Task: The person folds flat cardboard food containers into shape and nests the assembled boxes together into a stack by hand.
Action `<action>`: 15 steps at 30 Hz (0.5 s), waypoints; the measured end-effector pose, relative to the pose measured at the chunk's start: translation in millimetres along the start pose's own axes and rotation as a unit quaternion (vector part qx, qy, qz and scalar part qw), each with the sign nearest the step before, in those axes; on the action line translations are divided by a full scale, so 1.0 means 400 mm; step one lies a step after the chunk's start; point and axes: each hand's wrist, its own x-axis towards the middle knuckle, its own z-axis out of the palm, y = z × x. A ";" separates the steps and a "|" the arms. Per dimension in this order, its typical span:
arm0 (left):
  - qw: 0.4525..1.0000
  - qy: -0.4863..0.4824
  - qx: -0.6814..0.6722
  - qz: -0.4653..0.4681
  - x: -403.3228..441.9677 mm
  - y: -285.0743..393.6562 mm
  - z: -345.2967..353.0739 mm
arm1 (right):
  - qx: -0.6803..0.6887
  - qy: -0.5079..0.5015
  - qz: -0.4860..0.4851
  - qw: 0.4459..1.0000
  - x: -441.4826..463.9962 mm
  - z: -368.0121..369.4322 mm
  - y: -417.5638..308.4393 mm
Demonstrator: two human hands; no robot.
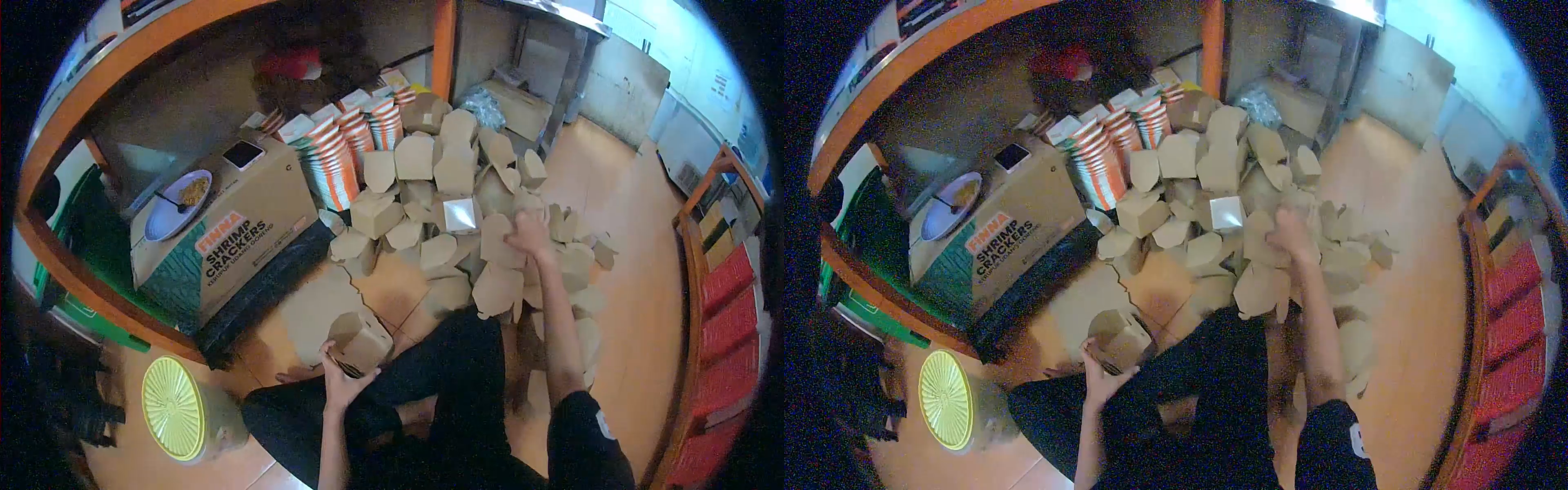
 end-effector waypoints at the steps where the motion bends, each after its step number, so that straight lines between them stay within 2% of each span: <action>1: 1.000 0.005 0.003 0.021 0.008 0.007 -0.004 | 0.030 -0.024 -0.035 0.999 -0.002 -0.031 -0.013; 3: 0.988 0.058 0.125 0.074 0.004 0.090 -0.018 | 0.082 0.132 -0.187 0.970 -0.079 -0.073 -0.085; 4: 0.974 0.081 0.188 0.097 -0.003 0.131 -0.024 | 0.104 0.142 -0.198 0.964 -0.115 -0.118 -0.136; 7: 0.975 0.055 0.205 0.065 0.024 0.258 -0.028 | 0.190 0.181 -0.249 0.932 -0.226 -0.164 -0.296; 9: 0.978 0.068 0.181 0.077 0.056 0.326 -0.026 | 0.210 0.146 -0.305 0.917 -0.286 -0.212 -0.408; 11: 0.979 0.098 0.132 0.122 0.080 0.353 -0.033 | 0.236 0.048 -0.310 0.920 -0.347 -0.234 -0.484; 12: 0.988 0.076 0.076 0.107 0.082 0.345 -0.043 | 0.296 0.003 -0.297 0.908 -0.370 -0.254 -0.515; 14: 0.996 0.030 -0.039 0.081 0.085 0.319 -0.064 | 0.372 -0.177 -0.272 0.870 -0.389 -0.273 -0.535; 15: 0.993 -0.014 -0.055 0.105 0.086 0.330 -0.100 | 0.409 -0.248 -0.309 0.822 -0.376 -0.283 -0.537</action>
